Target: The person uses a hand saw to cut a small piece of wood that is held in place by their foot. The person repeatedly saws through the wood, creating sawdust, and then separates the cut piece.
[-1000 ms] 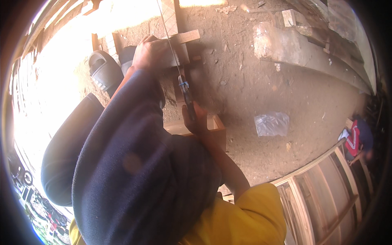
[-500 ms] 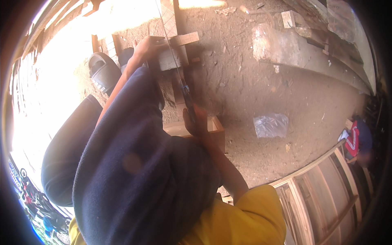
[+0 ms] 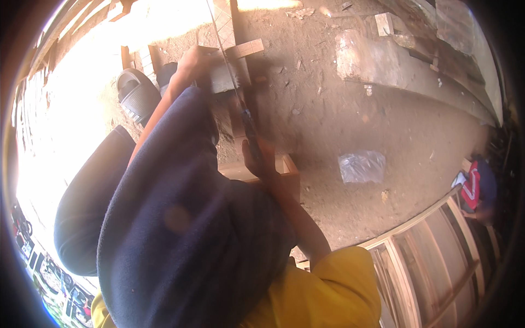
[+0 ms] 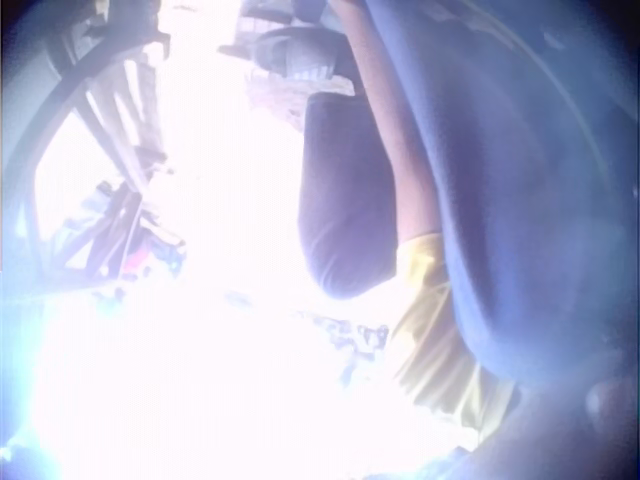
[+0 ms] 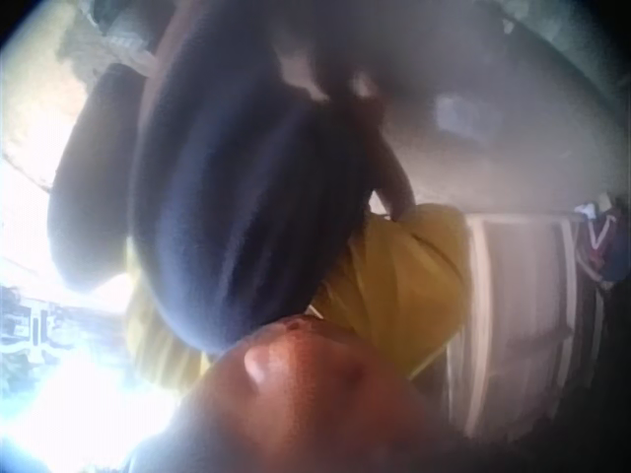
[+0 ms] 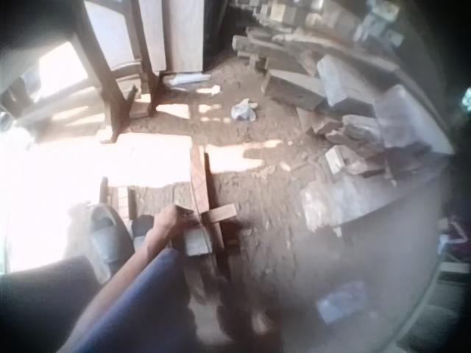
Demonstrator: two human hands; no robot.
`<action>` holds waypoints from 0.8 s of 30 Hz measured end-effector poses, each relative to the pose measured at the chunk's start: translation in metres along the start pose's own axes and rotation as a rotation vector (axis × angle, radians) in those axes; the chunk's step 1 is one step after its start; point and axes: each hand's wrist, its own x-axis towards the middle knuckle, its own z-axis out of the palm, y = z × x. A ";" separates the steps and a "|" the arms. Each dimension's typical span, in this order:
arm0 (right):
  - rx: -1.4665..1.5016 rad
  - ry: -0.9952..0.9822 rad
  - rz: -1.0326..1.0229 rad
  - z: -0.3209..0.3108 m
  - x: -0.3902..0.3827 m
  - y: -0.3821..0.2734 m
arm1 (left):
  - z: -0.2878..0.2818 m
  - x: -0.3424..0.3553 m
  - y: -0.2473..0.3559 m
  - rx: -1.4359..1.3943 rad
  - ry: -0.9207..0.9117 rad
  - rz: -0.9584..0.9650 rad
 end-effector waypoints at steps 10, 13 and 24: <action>0.149 -0.020 0.193 -0.014 -0.006 -0.025 | -0.005 0.005 -0.005 -0.056 -0.020 -0.020; 0.088 -0.018 0.136 -0.006 0.006 -0.025 | -0.003 0.006 -0.010 -0.085 -0.031 -0.018; 0.092 -0.034 0.131 -0.007 0.008 -0.027 | -0.001 0.003 -0.010 -0.048 0.023 -0.020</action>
